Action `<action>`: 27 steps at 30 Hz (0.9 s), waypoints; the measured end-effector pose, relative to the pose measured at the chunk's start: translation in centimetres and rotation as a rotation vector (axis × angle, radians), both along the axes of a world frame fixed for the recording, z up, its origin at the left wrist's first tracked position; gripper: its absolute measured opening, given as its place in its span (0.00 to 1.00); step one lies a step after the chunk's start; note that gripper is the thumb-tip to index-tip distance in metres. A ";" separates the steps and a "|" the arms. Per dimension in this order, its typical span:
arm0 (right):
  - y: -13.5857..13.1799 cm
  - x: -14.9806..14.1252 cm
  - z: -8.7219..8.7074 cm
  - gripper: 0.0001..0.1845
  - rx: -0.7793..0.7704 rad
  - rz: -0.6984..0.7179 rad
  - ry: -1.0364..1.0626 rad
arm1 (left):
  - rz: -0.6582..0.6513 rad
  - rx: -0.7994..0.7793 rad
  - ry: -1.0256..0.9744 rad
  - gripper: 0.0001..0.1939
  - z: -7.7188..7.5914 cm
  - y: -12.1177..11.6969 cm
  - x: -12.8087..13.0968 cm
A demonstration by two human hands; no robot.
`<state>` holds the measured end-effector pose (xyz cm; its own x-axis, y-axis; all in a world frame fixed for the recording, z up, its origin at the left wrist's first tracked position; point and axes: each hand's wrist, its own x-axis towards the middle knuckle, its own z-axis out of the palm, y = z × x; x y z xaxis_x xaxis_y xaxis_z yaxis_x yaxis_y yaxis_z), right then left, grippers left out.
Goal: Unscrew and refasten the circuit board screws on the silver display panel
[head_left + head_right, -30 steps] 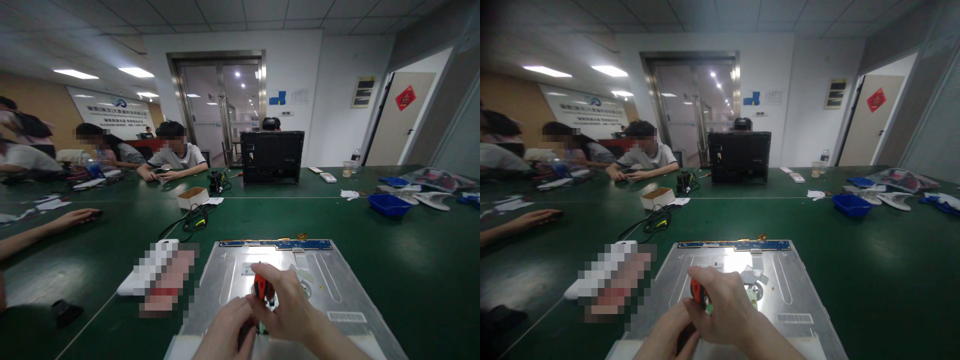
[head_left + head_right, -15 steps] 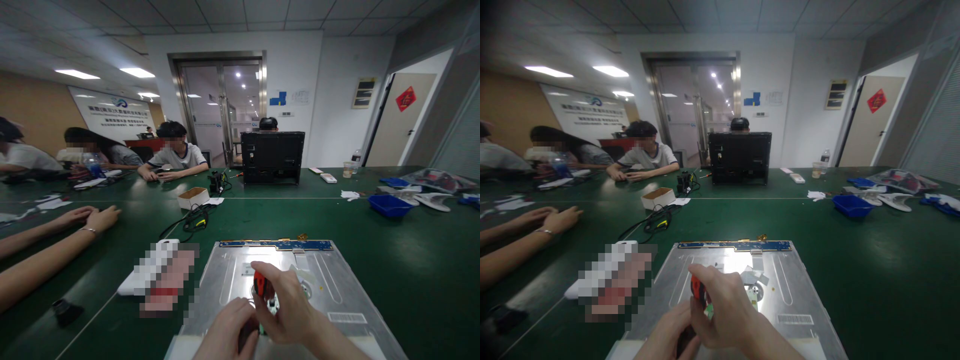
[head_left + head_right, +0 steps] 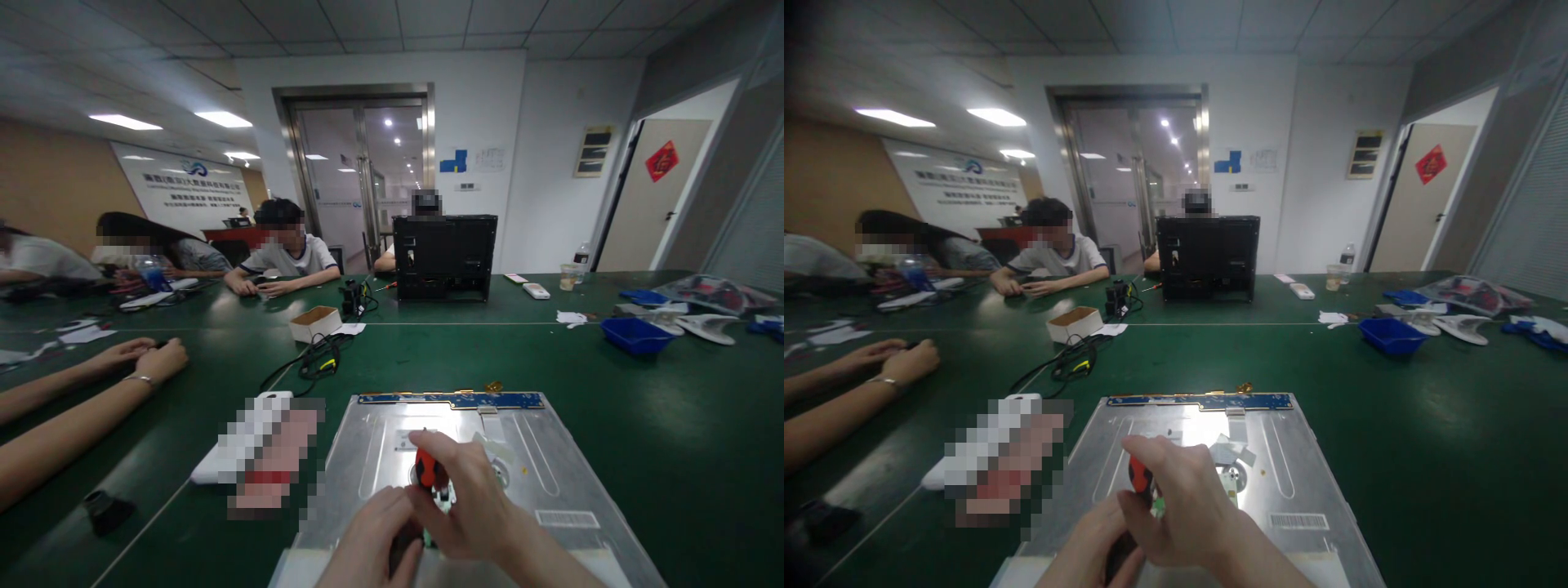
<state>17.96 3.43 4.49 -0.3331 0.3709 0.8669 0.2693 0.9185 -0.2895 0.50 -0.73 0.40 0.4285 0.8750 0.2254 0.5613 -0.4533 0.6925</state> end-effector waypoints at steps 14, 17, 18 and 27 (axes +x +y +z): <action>-0.1 -0.2 0.1 0.25 0.022 -0.030 0.029 | 0.004 0.065 -0.015 0.08 -0.1 0.1 -0.1; 0.0 -0.3 0.0 0.22 0.033 -0.045 0.042 | 0.020 0.065 -0.015 0.09 -0.4 0.1 -0.1; 0.0 -0.3 -0.1 0.22 0.034 -0.042 0.042 | 0.024 0.059 -0.012 0.09 -0.4 0.1 -0.1; -0.1 0.1 0.7 0.26 0.037 0.028 0.023 | 0.006 0.045 0.005 0.10 -0.3 0.1 -0.1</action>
<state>18.05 3.31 5.17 -0.3222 0.3293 0.8875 0.2373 0.9357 -0.2610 0.35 -0.61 0.05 0.4245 0.8665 0.2628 0.5677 -0.4808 0.6683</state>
